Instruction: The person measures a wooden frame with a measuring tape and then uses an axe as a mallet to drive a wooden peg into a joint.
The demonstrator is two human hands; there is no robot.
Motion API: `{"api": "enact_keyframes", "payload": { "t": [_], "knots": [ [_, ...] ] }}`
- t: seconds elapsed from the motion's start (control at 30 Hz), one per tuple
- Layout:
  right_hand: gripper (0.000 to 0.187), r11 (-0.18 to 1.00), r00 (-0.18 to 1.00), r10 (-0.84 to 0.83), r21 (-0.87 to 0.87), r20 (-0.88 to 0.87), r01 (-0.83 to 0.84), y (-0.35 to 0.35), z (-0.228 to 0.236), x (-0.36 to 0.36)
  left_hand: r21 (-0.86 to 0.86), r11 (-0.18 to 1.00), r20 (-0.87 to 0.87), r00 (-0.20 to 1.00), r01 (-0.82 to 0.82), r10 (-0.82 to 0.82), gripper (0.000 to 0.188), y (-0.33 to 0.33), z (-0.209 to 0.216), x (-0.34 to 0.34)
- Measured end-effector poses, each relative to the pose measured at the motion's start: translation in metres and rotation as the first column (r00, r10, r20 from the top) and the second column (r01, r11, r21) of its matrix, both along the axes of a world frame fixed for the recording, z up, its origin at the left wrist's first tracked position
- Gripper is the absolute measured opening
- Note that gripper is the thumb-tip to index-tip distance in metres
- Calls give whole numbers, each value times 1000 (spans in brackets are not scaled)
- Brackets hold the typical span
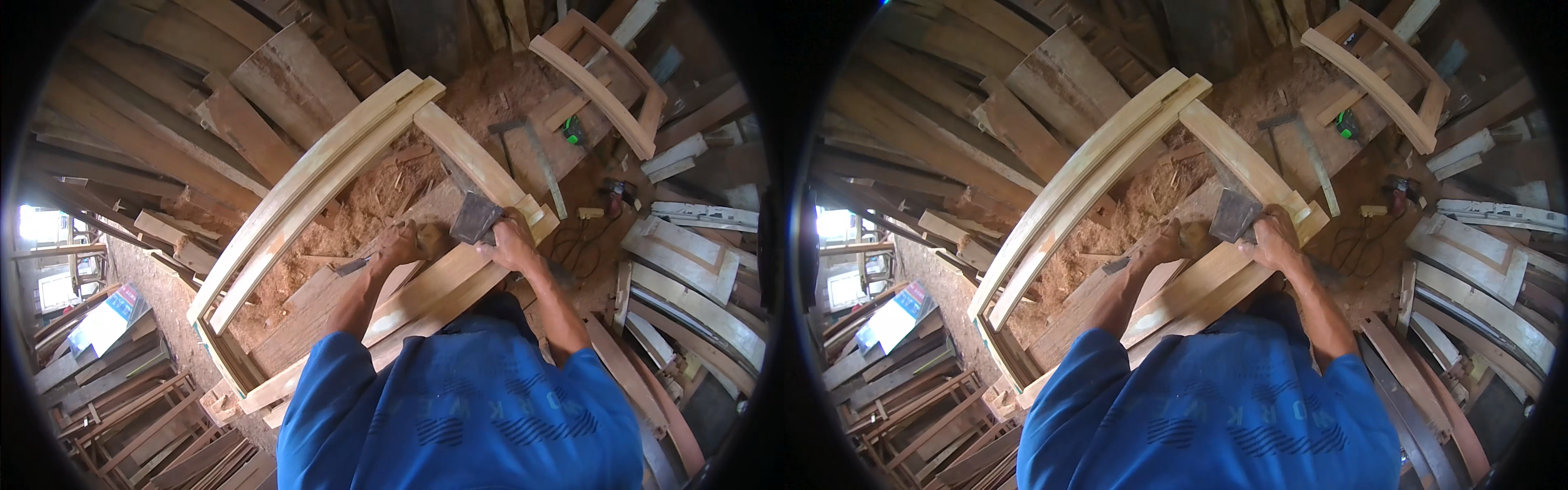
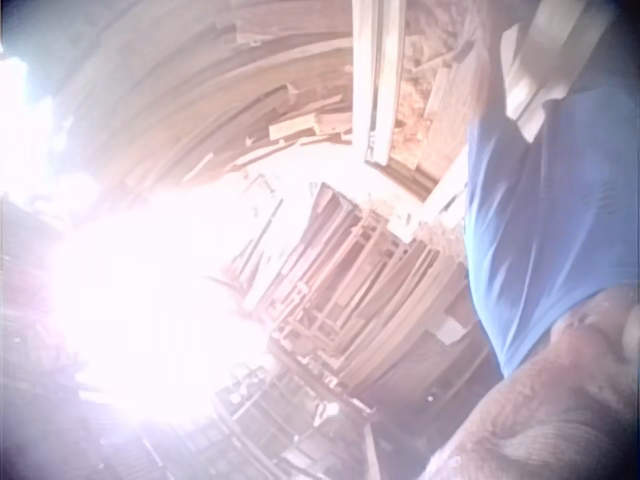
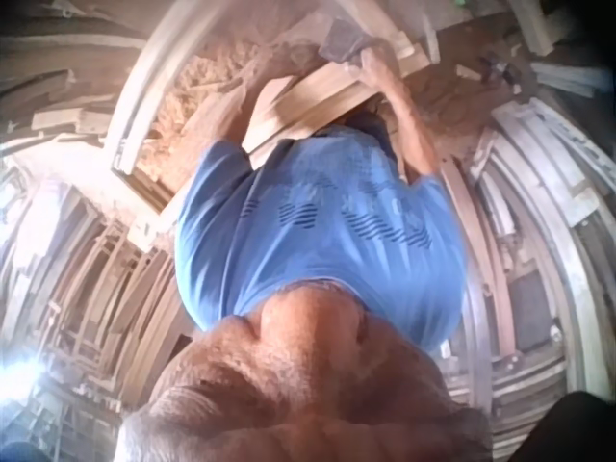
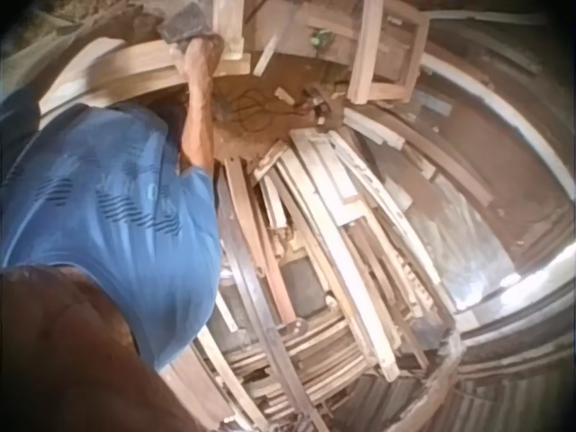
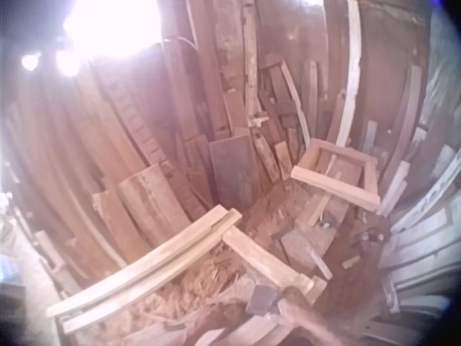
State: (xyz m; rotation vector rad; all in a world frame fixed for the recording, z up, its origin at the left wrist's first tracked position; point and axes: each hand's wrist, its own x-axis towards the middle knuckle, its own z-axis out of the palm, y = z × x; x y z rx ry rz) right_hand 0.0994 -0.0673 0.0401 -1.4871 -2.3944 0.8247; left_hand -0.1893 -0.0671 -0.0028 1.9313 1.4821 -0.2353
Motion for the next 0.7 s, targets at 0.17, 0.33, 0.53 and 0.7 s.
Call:
{"api": "enact_keyframes", "payload": {
  "t": [0.17,0.33,0.53,0.7],
  "knots": [
    [38,998,994,-49,-52,-98,44,-4,4,-4,174,922,189,931,-346,313,52,3,8,-24],
    [41,979,887,-172,-177,-429,104,-3,83,-13,123,719,755,535,-684,380,36,18,63,-26],
    [45,970,666,-226,-99,-711,223,-16,157,-24,-227,695,913,99,-682,396,26,22,67,31],
    [37,942,597,-171,48,-784,333,-27,179,-26,68,723,895,362,-687,260,25,22,31,36]
  ]
}}
